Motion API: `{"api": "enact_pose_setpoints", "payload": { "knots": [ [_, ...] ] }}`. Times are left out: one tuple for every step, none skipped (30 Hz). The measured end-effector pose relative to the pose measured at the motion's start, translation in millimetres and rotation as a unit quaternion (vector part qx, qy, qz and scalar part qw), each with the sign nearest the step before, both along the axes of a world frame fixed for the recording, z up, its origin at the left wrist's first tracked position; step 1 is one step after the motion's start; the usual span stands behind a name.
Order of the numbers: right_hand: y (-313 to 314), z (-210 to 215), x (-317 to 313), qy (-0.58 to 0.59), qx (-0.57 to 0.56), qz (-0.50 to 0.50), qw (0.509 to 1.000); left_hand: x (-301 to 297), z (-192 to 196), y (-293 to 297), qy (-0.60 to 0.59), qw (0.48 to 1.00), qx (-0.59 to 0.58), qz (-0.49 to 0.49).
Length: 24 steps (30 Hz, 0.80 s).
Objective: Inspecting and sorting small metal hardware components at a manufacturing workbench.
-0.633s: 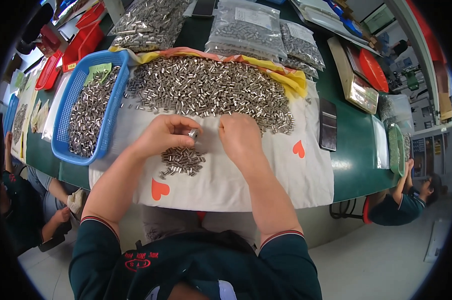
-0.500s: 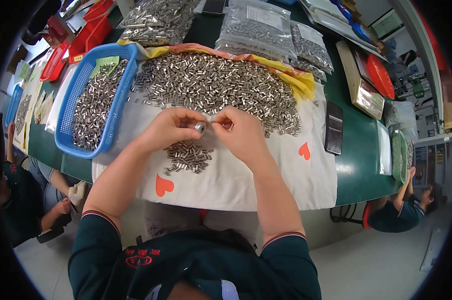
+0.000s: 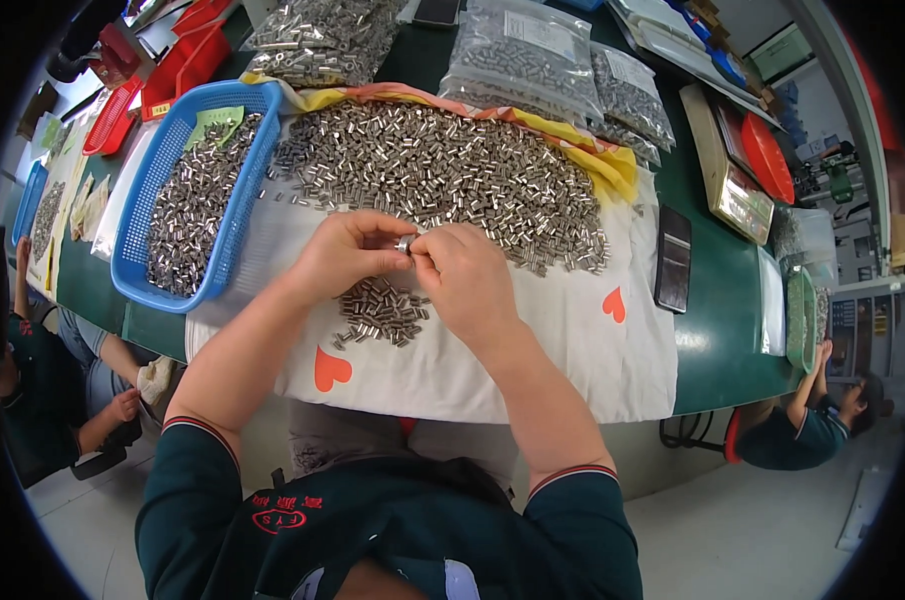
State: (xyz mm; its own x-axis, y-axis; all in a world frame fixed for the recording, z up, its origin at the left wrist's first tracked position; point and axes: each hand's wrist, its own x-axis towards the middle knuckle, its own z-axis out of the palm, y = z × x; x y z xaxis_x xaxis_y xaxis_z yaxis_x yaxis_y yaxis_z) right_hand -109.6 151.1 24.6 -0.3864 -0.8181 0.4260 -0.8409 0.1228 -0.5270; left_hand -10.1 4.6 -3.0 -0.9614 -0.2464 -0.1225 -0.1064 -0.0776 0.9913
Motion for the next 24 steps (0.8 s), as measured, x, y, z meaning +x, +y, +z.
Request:
{"api": "enact_pose_setpoints", "payload": {
  "knots": [
    [-1.1,0.4,0.8,-0.037,0.001,-0.001,0.999,0.6,-0.4,-1.7,0.001,1.000,0.011,0.004],
    [-1.8,1.3,1.2,-0.074,0.001,-0.002,0.997,1.2,-0.6,-2.6,0.002,1.000,0.022,0.007],
    [0.1,4.1,-0.9,-0.074,0.001,-0.001,0.997,1.9,-0.5,-1.9,0.001,1.000,0.021,0.008],
    [3.8,8.7,-5.5,-0.162,0.027,0.015,0.986,2.0,-0.2,-1.4,0.007,0.999,0.047,-0.002],
    [5.6,12.1,-8.3,-0.247,0.052,0.031,0.967,2.1,0.3,-0.7,0.013,0.997,0.072,-0.012],
    [4.9,13.9,-8.7,-0.247,0.052,0.030,0.967,2.8,2.0,-0.3,0.013,0.997,0.072,-0.013],
    [5.0,15.1,-9.4,-0.251,0.078,0.028,0.964,3.4,4.3,0.4,0.010,0.997,0.072,-0.036],
    [4.9,15.5,-10.6,-0.255,0.105,0.025,0.961,3.9,5.6,1.0,0.006,0.996,0.072,-0.059],
    [6.1,15.2,-14.3,-0.255,0.104,0.023,0.961,4.8,5.3,1.0,0.006,0.995,0.073,-0.061],
    [9.2,15.4,-20.3,-0.269,0.108,0.020,0.957,6.3,5.2,1.0,0.001,0.995,0.053,-0.081],
    [11.9,15.1,-26.4,-0.282,0.111,0.017,0.953,7.1,5.4,1.1,-0.003,0.994,0.034,-0.100],
    [14.0,13.8,-32.8,-0.282,0.112,0.016,0.953,7.3,6.6,1.2,-0.002,0.994,0.035,-0.101],
    [16.3,11.9,-40.5,-0.236,0.121,-0.047,0.963,6.7,9.0,1.5,0.001,0.995,0.018,-0.100],
    [17.6,9.0,-44.8,-0.189,0.129,-0.110,0.967,6.0,10.5,1.8,0.005,0.995,0.001,-0.099],
    [18.4,4.6,-44.7,-0.158,0.153,-0.117,0.968,5.0,10.2,2.2,0.006,0.995,0.001,-0.098],
    [16.9,1.6,-42.2,-0.158,0.153,-0.117,0.968,4.7,8.3,1.9,0.009,0.995,-0.013,-0.096],
    [14.7,-0.7,-39.0,-0.087,0.177,-0.128,0.972,4.5,7.2,1.7,0.013,0.995,-0.027,-0.094],
    [12.6,-2.8,-36.3,-0.016,0.201,-0.139,0.970,4.4,7.6,2.0,0.013,0.995,-0.027,-0.094],
    [11.1,-5.4,-34.0,-0.016,0.201,-0.139,0.969,4.3,8.1,3.1,0.016,0.994,-0.043,-0.100],
    [9.8,-7.8,-32.0,0.004,0.193,-0.154,0.969,4.2,8.3,4.0,0.020,0.992,-0.059,-0.106],
    [9.8,-8.8,-31.0,0.024,0.185,-0.170,0.968,3.6,6.8,4.4,0.020,0.992,-0.058,-0.106],
    [9.3,-7.4,-29.9,0.023,0.184,-0.167,0.968,3.9,4.4,3.1,0.013,0.994,-0.039,-0.099],
    [9.4,-4.2,-28.7,-0.006,0.210,-0.147,0.967,4.3,2.5,1.9,0.005,0.996,-0.020,-0.092],
    [8.9,-2.8,-27.8,-0.035,0.235,-0.127,0.963,4.9,1.3,1.0,0.004,0.996,-0.021,-0.090]
  ]
}}
